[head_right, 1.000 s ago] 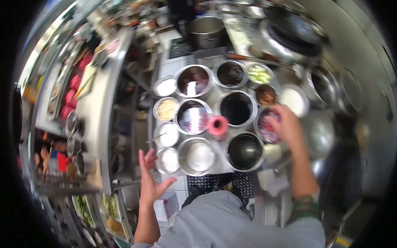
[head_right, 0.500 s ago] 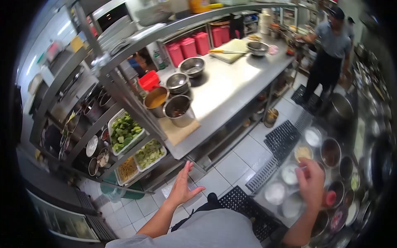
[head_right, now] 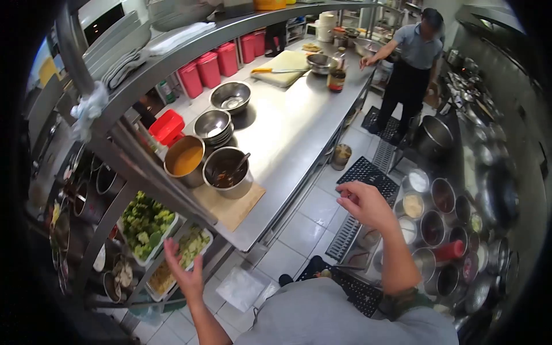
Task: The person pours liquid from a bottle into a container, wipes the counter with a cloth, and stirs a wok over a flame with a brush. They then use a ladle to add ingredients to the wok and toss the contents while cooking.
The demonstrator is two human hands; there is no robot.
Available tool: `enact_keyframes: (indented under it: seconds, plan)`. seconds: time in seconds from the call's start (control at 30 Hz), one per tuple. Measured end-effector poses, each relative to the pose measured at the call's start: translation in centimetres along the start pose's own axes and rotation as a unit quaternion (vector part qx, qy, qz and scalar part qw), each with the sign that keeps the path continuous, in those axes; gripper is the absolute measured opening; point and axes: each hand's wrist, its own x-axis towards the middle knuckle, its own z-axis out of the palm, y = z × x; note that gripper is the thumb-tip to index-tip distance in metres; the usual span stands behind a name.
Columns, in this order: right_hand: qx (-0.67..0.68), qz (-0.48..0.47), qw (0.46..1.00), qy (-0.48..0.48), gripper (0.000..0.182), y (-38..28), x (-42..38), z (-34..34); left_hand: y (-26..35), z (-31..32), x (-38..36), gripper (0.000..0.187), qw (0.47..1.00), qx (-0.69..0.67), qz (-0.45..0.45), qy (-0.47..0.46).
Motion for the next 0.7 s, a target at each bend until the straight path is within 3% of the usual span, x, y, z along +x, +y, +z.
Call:
enact_keyframes:
  seconds: [0.07, 0.13, 0.2, 0.27, 0.33, 0.37, 0.4, 0.47, 0.53, 0.7]
  plan:
    - [0.014, 0.012, 1.000, -0.004, 0.030, 0.4, 2.3, -0.2, 0.1, -0.3, 0.5, 0.093, 1.000, -0.007, 0.003, 0.027]
    - [0.040, 0.019, 0.999, 0.016, 0.029, 2.0, 5.2, 0.0, 0.6, -0.3, 0.8, 0.079, 0.996, 0.001, -0.007, 0.088]
    - [0.188, 0.051, 0.981, 0.025, 0.028, 4.1, 8.8, 0.2, 0.1, -0.5, 0.7, 0.081, 0.997, 0.008, -0.025, 0.068]
    - [0.216, 0.042, 0.975, 0.038, 0.028, 6.6, 13.2, -0.2, 0.0, -0.7, 0.6, 0.084, 0.997, 0.021, -0.048, 0.051]
    - [0.231, 0.044, 0.965, 0.117, 0.028, 8.9, 18.5, -0.8, 0.8, -0.4, 1.4, 0.086, 0.995, 0.055, -0.071, 0.040]
    - [0.260, 0.054, 0.955, 0.134, 0.029, 10.3, 21.3, -1.1, 1.7, 0.5, 1.9, 0.075, 0.993, 0.060, -0.053, 0.084]
    - [0.289, 0.063, 0.944, 0.149, 0.030, 11.6, 24.3, -1.4, 1.6, 0.5, 2.4, 0.075, 0.993, 0.063, -0.051, 0.091]
    - [0.302, 0.080, 0.934, 0.174, 0.035, 13.9, 30.4, -2.0, 0.5, 0.4, 2.6, 0.080, 0.985, 0.171, -0.018, 0.031]
    - [0.283, 0.060, 0.938, 0.190, 0.040, 16.8, 36.6, -2.1, 1.8, 1.5, 3.2, 0.080, 0.987, 0.151, -0.044, 0.039]
    - [0.243, 0.016, 0.951, 0.192, 0.059, 21.1, 48.7, -1.3, 4.6, 2.7, 3.5, 0.078, 0.957, 0.279, -0.084, -0.006]
